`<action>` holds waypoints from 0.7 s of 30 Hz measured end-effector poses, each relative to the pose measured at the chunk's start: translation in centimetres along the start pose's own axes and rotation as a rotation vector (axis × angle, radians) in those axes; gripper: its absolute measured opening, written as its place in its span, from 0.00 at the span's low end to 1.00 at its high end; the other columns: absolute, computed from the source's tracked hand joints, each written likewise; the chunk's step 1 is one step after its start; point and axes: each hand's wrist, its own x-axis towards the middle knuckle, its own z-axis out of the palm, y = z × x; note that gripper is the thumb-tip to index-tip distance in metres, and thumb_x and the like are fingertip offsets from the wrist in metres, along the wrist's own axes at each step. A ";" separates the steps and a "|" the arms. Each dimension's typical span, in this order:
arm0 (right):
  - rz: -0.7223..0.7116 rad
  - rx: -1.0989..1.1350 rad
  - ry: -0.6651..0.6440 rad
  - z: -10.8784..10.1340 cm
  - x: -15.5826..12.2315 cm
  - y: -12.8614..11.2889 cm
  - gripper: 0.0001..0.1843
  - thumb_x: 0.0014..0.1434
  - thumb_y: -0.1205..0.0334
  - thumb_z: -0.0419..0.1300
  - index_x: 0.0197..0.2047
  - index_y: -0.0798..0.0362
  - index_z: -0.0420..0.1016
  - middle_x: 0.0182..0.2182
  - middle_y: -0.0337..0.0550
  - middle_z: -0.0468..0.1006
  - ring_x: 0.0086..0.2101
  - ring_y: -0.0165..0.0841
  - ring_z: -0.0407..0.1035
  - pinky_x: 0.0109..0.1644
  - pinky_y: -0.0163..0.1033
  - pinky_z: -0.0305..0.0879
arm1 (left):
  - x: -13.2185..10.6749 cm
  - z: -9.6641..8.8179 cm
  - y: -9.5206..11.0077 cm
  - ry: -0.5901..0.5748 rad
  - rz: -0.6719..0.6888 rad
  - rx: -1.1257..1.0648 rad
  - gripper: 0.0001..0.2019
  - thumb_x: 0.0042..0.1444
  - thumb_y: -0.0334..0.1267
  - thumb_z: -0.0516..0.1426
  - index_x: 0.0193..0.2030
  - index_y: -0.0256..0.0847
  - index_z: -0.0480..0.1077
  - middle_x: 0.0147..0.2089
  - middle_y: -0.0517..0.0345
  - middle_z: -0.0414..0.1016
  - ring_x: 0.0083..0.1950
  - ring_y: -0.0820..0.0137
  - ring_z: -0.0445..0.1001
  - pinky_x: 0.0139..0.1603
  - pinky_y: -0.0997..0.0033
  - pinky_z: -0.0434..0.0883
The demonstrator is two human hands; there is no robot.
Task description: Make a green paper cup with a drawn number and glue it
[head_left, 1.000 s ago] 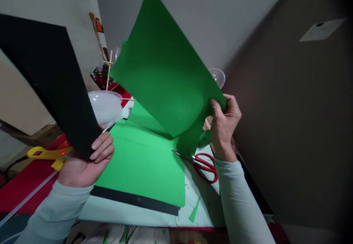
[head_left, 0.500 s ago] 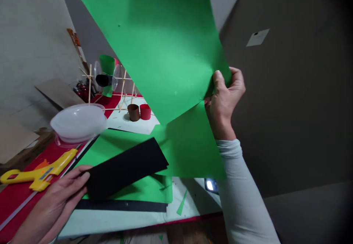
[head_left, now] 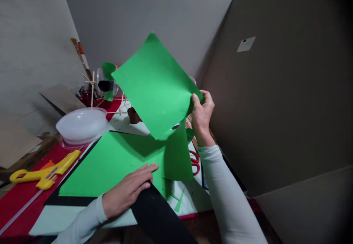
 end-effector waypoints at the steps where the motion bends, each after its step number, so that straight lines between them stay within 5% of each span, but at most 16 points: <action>1: -0.010 -0.002 -0.004 -0.3 0.5 -0.4 0.05 0.58 0.60 0.58 0.39 0.51 0.69 0.36 0.42 0.76 0.39 0.37 0.71 0.48 0.44 0.67 | 0.1 0.4 -0.6 0.016 0.022 0.057 0.15 0.69 0.39 0.49 0.56 0.50 0.73 0.72 0.54 0.65 0.74 0.59 0.60 0.74 0.49 0.58; 6: -0.216 0.033 0.087 -2.4 4.6 -2.8 0.03 0.59 0.64 0.59 0.38 0.50 0.69 0.34 0.40 0.72 0.38 0.36 0.69 0.46 0.44 0.66 | -0.8 1.5 -2.8 0.110 0.103 0.196 0.24 0.70 0.38 0.49 0.72 0.57 0.59 0.72 0.56 0.64 0.73 0.61 0.61 0.70 0.53 0.65; 12: -0.346 0.031 0.137 -5.4 8.2 -5.1 0.04 0.60 0.66 0.60 0.36 0.49 0.67 0.32 0.39 0.68 0.34 0.34 0.66 0.42 0.41 0.64 | -2.0 1.4 -2.6 0.210 0.033 0.181 0.23 0.69 0.40 0.51 0.69 0.57 0.64 0.69 0.59 0.69 0.70 0.59 0.66 0.68 0.53 0.68; 16: -0.262 0.020 0.001 -6.1 5.8 -5.2 0.04 0.60 0.63 0.62 0.38 0.49 0.69 0.31 0.38 0.68 0.32 0.34 0.64 0.39 0.41 0.62 | -2.6 0.3 -2.3 0.417 -0.046 0.071 0.15 0.63 0.42 0.57 0.55 0.54 0.77 0.57 0.56 0.82 0.57 0.57 0.80 0.61 0.60 0.74; 21: -0.108 -0.030 -0.124 -6.2 0.6 -5.1 0.04 0.58 0.61 0.63 0.37 0.49 0.73 0.29 0.35 0.69 0.29 0.32 0.63 0.34 0.39 0.59 | -3.5 -2.4 -0.8 0.583 -0.137 0.019 0.09 0.61 0.46 0.60 0.43 0.52 0.80 0.45 0.55 0.85 0.46 0.60 0.81 0.51 0.67 0.75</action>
